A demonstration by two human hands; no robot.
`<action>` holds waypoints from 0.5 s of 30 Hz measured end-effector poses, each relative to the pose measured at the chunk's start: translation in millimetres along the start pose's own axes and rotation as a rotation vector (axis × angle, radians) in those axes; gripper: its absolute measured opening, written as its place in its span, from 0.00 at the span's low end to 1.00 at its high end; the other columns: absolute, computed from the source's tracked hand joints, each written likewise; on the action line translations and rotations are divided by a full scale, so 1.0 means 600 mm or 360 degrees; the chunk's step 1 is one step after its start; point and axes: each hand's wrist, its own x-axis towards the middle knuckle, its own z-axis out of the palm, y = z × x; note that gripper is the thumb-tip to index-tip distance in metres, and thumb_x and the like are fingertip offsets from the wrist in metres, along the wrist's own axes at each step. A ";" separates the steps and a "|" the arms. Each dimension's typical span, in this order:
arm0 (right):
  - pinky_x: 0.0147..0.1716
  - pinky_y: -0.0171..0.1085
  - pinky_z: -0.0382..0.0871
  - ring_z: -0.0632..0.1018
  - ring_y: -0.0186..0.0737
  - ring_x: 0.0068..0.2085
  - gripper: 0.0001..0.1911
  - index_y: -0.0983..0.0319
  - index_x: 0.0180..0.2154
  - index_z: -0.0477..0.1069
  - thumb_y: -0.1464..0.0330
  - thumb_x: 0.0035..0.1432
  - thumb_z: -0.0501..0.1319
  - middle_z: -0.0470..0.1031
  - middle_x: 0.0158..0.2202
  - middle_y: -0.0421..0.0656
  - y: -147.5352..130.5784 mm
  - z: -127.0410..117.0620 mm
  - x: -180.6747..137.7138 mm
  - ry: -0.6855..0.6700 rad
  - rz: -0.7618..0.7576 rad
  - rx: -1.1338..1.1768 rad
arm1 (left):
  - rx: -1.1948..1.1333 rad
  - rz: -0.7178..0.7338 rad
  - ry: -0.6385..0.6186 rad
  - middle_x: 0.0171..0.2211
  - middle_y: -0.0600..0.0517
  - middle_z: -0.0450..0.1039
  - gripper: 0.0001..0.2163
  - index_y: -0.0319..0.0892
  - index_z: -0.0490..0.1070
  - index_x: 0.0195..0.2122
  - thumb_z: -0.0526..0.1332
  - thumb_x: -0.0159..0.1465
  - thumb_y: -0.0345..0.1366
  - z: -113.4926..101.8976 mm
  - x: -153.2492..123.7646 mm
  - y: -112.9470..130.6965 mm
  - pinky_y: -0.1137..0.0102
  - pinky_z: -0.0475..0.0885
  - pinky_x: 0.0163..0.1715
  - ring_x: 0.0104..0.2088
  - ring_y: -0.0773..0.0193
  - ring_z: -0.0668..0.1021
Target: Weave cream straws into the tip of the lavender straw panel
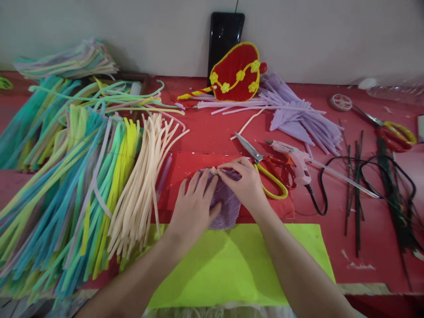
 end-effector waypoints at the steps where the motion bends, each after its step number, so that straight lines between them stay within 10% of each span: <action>1: 0.42 0.42 0.70 0.74 0.39 0.37 0.05 0.56 0.34 0.76 0.68 0.54 0.62 0.72 0.34 0.42 0.000 0.000 0.001 -0.0001 0.0001 0.0001 | -0.0001 -0.0001 0.0001 0.62 0.42 0.59 0.23 0.38 0.58 0.60 0.54 0.64 0.38 0.000 0.000 0.000 0.50 0.62 0.54 0.59 0.46 0.63; 15: 0.43 0.43 0.68 0.74 0.40 0.38 0.05 0.57 0.34 0.77 0.68 0.54 0.63 0.72 0.33 0.43 -0.004 -0.002 0.001 -0.0036 0.0018 -0.0066 | 0.0012 -0.0017 0.0001 0.62 0.42 0.60 0.25 0.36 0.56 0.61 0.54 0.64 0.39 0.001 0.002 -0.001 0.50 0.63 0.54 0.59 0.47 0.64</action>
